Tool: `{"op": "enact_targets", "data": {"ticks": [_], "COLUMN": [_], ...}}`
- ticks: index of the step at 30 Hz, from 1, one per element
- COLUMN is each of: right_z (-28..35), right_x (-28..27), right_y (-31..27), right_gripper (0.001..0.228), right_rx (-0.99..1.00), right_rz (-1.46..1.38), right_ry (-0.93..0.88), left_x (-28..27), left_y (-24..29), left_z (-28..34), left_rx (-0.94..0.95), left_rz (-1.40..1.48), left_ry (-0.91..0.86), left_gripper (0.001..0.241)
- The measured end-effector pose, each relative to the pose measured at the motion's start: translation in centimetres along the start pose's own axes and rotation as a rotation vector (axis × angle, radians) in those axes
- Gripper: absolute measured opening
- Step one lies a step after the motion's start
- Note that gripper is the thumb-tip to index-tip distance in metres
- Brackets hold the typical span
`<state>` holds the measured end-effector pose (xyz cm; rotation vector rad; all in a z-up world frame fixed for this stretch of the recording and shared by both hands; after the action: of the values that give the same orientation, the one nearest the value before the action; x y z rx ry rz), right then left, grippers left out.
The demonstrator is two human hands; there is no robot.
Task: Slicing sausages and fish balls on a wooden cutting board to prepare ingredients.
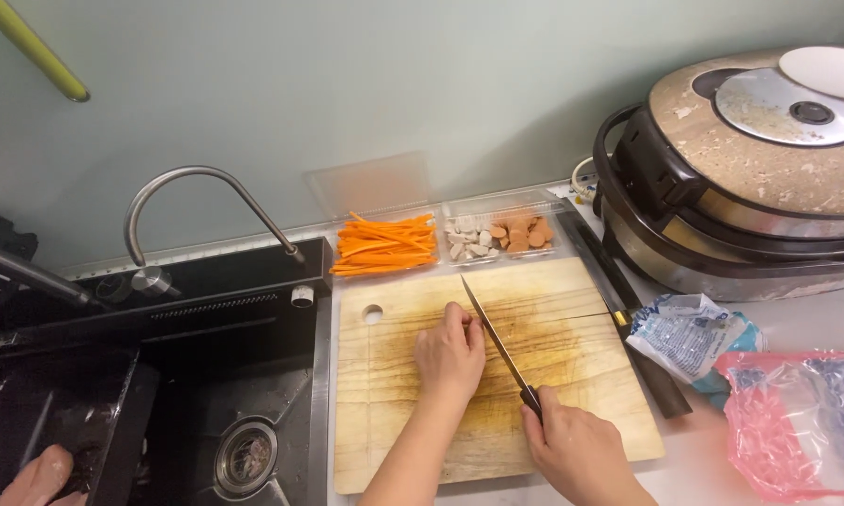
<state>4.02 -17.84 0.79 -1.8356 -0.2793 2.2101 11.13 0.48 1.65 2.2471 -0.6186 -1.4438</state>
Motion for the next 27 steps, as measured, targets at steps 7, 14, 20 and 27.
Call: {"op": "enact_targets", "data": {"ticks": [7, 14, 20, 27], "right_z": [-3.2, 1.7, 1.9, 1.2], "right_x": [0.7, 1.2, -0.1, -0.9], "right_y": [-2.1, 2.0, 3.4, 0.8], "right_gripper": [0.032, 0.033, 0.033, 0.035], "right_rx": [-0.058, 0.007, 0.086, 0.027], "right_rz": [0.013, 0.126, 0.113, 0.063], "right_ry": [-0.012, -0.080, -0.086, -0.034], "left_x": [0.2, 0.6, 0.4, 0.4], "left_y": [0.0, -0.6, -0.6, -0.9], "left_z": [0.2, 0.3, 0.6, 0.6], "left_rx": [-0.012, 0.002, -0.020, -0.051], "left_rz": [0.001, 0.018, 0.017, 0.000], "left_ry": [-0.029, 0.080, 0.087, 0.073], "left_gripper": [0.016, 0.017, 0.019, 0.018]}}
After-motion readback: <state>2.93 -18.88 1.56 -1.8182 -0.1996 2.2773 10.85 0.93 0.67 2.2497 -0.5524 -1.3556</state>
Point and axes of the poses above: each hand's wrist, its own z-axis away from the middle knuckle, its own x-axis out of the palm, y = z × x, the point moved 8 cm from there along -z, towards the middle knuckle, and after that the axes turned 9 degrees about x, right-handed, at the moved point
